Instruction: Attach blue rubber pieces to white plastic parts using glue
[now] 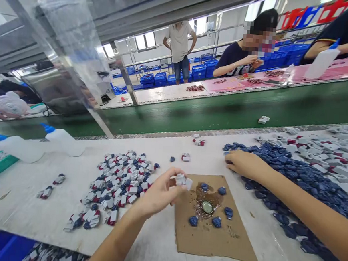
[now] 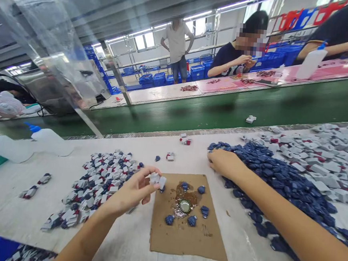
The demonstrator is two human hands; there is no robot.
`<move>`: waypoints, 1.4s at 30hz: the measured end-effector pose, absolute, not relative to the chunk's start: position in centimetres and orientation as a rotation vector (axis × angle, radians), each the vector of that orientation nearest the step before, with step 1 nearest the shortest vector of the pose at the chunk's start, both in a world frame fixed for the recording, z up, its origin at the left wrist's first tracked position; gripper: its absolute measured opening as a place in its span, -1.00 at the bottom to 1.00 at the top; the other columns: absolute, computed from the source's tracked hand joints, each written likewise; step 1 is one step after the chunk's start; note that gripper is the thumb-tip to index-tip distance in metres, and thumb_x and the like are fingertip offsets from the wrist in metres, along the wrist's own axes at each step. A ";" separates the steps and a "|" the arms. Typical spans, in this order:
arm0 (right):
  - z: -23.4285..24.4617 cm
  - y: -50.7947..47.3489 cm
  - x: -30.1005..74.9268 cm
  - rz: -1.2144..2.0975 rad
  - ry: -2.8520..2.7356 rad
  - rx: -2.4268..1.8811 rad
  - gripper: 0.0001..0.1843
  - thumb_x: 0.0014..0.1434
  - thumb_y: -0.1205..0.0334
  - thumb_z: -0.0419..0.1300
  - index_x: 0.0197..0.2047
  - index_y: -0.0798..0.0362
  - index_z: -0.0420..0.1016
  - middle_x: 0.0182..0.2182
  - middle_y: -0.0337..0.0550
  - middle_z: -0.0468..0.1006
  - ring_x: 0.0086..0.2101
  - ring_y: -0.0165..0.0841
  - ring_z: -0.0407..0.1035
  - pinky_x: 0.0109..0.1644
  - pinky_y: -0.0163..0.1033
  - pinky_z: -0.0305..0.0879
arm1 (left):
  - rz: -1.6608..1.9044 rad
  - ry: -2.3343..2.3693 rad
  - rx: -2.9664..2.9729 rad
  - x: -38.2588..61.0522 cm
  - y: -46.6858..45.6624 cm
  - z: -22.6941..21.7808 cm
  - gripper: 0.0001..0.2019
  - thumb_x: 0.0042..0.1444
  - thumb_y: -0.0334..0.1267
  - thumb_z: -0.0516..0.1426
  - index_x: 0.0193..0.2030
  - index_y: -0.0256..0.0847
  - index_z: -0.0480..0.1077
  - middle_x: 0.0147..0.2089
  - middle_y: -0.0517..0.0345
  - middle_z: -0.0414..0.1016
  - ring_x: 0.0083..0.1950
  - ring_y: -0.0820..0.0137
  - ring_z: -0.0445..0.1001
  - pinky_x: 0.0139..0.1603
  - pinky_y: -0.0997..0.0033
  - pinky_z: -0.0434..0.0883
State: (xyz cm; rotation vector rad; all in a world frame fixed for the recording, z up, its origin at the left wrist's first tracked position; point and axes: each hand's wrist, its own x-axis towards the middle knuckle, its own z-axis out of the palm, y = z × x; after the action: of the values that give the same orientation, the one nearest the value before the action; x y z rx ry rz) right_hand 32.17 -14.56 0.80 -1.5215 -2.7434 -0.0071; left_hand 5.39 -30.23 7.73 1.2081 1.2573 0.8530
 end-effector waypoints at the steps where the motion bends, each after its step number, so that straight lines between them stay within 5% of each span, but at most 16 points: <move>1: 0.6 -14.4 32.1 0.008 -2.772 -1.523 -0.78 0.31 0.13 0.19 -0.13 0.13 0.48 -0.20 -0.16 0.54 -0.24 -0.37 0.46 -0.13 -0.13 0.45 | 0.881 1.203 1.191 5.2 -31.0 7.6 -0.71 0.04 -0.15 0.23 -0.13 -0.13 0.30 -0.33 0.24 0.39 -0.45 0.52 0.31 -0.60 0.60 0.23; 5: 1.0 -15.0 32.2 0.072 -2.779 -1.496 -0.85 0.28 0.28 0.16 -0.15 0.15 0.50 -0.23 -0.07 0.54 -0.30 -0.32 0.46 -0.21 -0.14 0.42 | 0.897 1.063 1.158 4.7 -32.7 6.5 -0.72 0.17 -0.10 0.15 -0.05 -0.12 0.24 -0.17 0.07 0.51 -0.15 0.35 0.48 -0.45 0.55 0.38; 9: 2.4 -18.4 31.6 0.197 -2.721 -1.382 -0.73 0.24 0.30 0.03 -0.14 0.10 0.55 -0.20 0.05 0.54 -0.33 -0.25 0.46 -0.28 -0.17 0.40 | 0.899 1.113 1.090 4.4 -34.1 5.4 -0.65 0.20 -0.17 0.15 0.07 -0.14 0.19 -0.13 0.04 0.55 -0.22 0.40 0.52 -0.40 0.52 0.37; 16: 3.8 -26.0 28.6 0.792 -2.631 -1.055 -0.61 0.29 0.10 -0.01 -0.08 -0.03 0.64 -0.33 -0.04 0.55 -0.33 -0.24 0.49 -0.28 -0.19 0.43 | 0.943 1.135 0.888 5.0 -36.5 3.6 -0.76 0.04 -0.16 0.29 -0.26 -0.24 0.38 -0.27 0.08 0.53 -0.29 0.43 0.47 -0.44 0.56 0.35; 24: 2.4 -26.9 27.9 0.747 -2.708 -1.101 -0.52 0.29 0.29 -0.12 0.16 0.06 0.45 -0.18 0.07 0.60 -0.25 -0.16 0.53 -0.25 -0.13 0.46 | 1.060 1.050 0.632 6.0 -38.5 1.2 -0.61 -0.08 0.00 0.37 -0.30 -0.27 0.42 -0.34 0.14 0.49 -0.36 0.47 0.47 -0.52 0.61 0.36; 30: 0.8 -27.5 28.5 0.500 -2.699 -1.147 -0.80 0.25 0.29 0.02 -0.18 -0.02 0.47 -0.34 -0.10 0.61 -0.42 -0.25 0.49 -0.40 -0.25 0.33 | 1.163 1.035 0.573 6.3 -39.0 0.1 -0.62 -0.06 -0.02 0.36 -0.28 -0.28 0.42 -0.29 0.09 0.54 -0.38 0.50 0.46 -0.54 0.63 0.36; 42: 2.5 -27.0 26.8 0.426 -2.868 -1.075 -0.84 0.09 0.43 0.03 -0.46 -0.02 0.25 -0.60 -0.25 0.38 -0.65 -0.39 0.25 -0.58 -0.32 0.02 | 1.214 1.049 0.564 6.9 -38.6 0.7 -0.67 -0.07 -0.06 0.37 -0.30 -0.27 0.50 -0.38 0.13 0.51 -0.38 0.46 0.46 -0.52 0.59 0.41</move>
State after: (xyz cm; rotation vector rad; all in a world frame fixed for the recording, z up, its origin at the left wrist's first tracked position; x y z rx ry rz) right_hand 26.83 -27.04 2.51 -1.0754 -2.8678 0.4263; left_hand 6.88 -38.60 0.71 0.5640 1.0494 1.2137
